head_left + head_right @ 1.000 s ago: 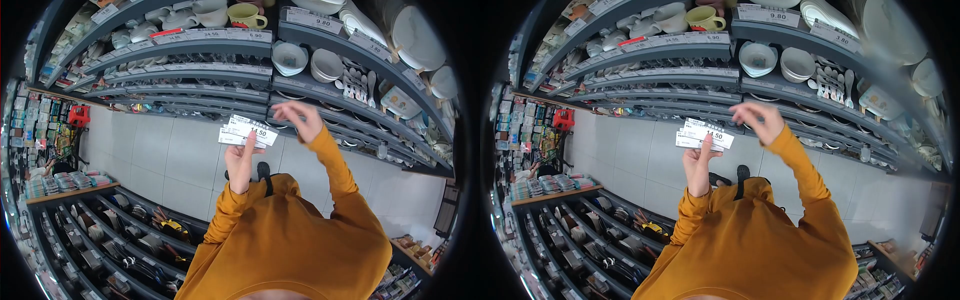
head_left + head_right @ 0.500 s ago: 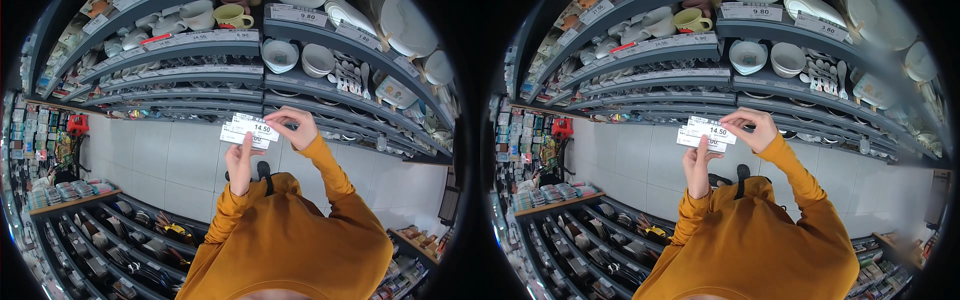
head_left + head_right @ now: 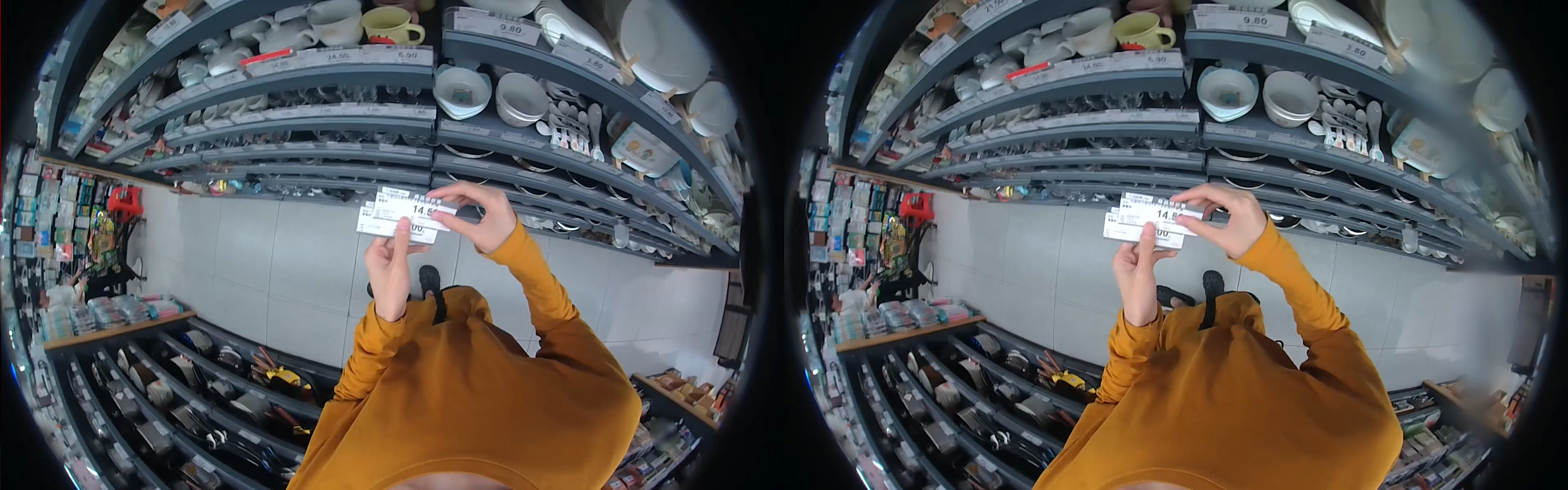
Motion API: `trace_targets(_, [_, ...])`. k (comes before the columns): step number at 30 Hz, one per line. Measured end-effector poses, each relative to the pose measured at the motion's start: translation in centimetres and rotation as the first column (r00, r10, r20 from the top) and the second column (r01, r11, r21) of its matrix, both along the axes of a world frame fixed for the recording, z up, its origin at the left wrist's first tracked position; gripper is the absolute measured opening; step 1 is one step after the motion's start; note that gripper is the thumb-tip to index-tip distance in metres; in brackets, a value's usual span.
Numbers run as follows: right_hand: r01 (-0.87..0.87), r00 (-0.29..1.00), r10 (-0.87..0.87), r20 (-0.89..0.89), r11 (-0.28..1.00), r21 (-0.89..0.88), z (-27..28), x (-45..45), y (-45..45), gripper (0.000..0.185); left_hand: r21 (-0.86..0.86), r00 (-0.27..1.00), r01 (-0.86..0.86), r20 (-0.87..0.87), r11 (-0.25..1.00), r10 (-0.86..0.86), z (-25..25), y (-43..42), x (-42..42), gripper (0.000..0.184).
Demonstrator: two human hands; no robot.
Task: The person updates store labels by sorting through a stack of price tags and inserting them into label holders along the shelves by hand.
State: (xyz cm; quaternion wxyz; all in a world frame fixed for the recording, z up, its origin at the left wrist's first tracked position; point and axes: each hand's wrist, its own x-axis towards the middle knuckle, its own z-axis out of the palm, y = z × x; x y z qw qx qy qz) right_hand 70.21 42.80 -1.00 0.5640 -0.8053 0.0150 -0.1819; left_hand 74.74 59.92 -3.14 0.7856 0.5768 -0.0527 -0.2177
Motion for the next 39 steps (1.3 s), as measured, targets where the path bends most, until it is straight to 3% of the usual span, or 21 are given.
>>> trace_targets(7, [0.087,0.995,-0.089,-0.039,0.995,-0.040,-0.8,-1.4,1.1,0.026,0.061,0.999,0.027,0.022,0.998,-0.028,-0.7,1.2,-0.4,0.027])
trace_targets(9, [0.157,0.977,-0.158,-0.140,0.987,-0.021,-0.5,-2.6,1.5,0.025,0.109,0.994,0.058,0.084,0.992,-0.067,-1.1,1.7,-0.5,0.026])
trace_targets(13, [0.274,0.956,-0.259,-0.139,0.956,0.103,-1.2,-5.0,3.4,0.025,0.056,0.974,0.200,0.099,0.978,-0.205,-3.4,2.8,-0.5,0.023])
trace_targets(19, [0.318,0.933,-0.272,-0.235,0.929,0.189,-0.9,-7.0,6.8,0.026,0.068,0.929,0.363,0.057,0.929,-0.366,-3.1,5.5,-0.6,0.017])
trace_targets(21, [0.298,0.952,-0.278,-0.131,0.940,0.164,-1.3,-6.8,7.9,0.027,0.102,0.926,0.374,0.015,0.922,-0.377,-2.6,6.5,-0.7,0.017])
trace_targets(24, [0.270,0.956,-0.254,-0.148,0.957,0.108,-1.2,-6.8,9.2,0.026,0.195,0.930,0.364,-0.029,0.911,-0.366,-2.4,8.1,-1.1,0.018])
trace_targets(36, [0.262,0.957,-0.256,-0.137,0.964,0.031,-0.5,-12.7,7.9,0.025,0.010,0.923,0.374,0.097,0.927,-0.373,-4.2,5.8,-6.0,0.018])
trace_targets(39, [0.299,0.949,-0.312,-0.034,0.933,-0.201,0.7,-15.0,4.9,0.023,0.066,0.911,0.408,0.043,0.911,-0.411,-3.3,3.2,-8.0,0.019])
